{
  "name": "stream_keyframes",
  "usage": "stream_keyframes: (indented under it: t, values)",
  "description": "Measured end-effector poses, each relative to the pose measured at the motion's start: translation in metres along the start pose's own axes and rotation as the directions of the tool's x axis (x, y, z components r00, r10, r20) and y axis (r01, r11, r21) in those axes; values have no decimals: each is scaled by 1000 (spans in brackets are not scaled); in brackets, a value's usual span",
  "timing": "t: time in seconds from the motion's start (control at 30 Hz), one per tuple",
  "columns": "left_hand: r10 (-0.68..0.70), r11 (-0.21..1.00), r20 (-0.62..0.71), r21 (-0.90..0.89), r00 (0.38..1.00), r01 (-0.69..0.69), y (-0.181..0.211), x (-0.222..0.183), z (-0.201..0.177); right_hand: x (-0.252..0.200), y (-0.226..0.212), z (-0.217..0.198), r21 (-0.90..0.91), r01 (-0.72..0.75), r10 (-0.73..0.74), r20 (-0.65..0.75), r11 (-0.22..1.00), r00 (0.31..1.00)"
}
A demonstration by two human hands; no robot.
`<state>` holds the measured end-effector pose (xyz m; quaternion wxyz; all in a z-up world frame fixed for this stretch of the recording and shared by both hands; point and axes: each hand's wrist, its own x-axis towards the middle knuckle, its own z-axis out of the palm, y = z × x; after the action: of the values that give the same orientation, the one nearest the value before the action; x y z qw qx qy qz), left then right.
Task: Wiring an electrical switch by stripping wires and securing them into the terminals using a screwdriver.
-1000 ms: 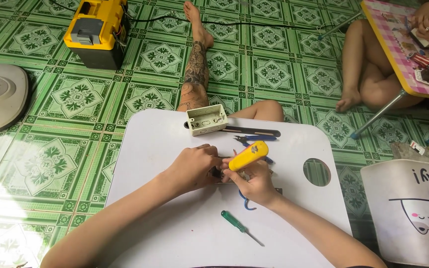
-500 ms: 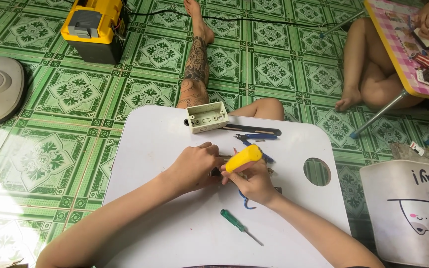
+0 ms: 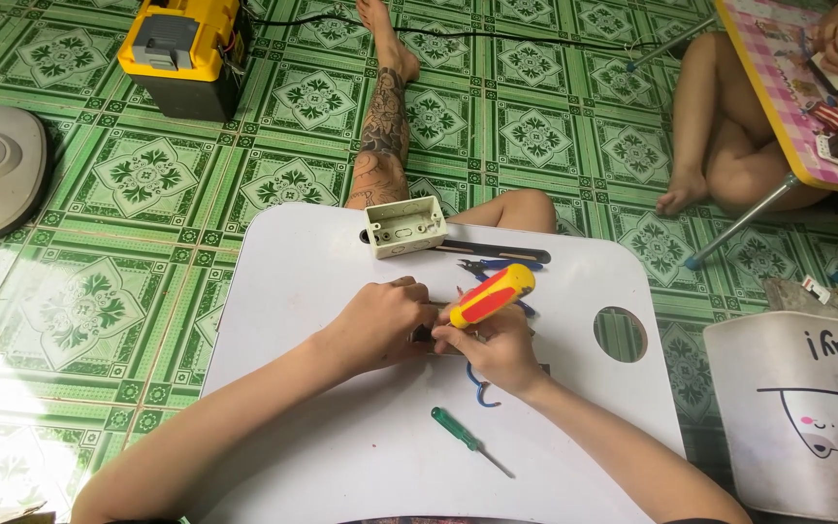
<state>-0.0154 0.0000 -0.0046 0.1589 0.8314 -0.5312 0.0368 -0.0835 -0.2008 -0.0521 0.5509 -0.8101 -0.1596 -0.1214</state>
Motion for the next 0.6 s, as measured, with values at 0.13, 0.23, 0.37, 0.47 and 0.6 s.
stream_keyframes:
  t: [0.13, 0.23, 0.37, 0.47, 0.6]
  values:
    - [-5, 1000, -6, -3, 1000, 5, -1, 1, 2, -7, 15, 3, 18, 50, -51, 12, 999, 999]
    - [-16, 999, -2, -31, 1000, 16, 1, 1, -4, -5, 14, 4, -23, 44, -44, -14, 999, 999]
    - [-6, 1000, 2, -15, 1000, 6, 1, 1, -2, -9, 23, 5, -16, 23, -23, -11, 1000, 1000]
    - [-2, 1000, -2, -1, 1000, 2, 3, 2, -4, -8, 16, 5, 9, 55, -55, 10, 998, 998]
    - [2, 1000, -3, -11, 1000, -2, 3, 1, -4, -5, 11, 4, -10, 65, -65, -6, 998, 998]
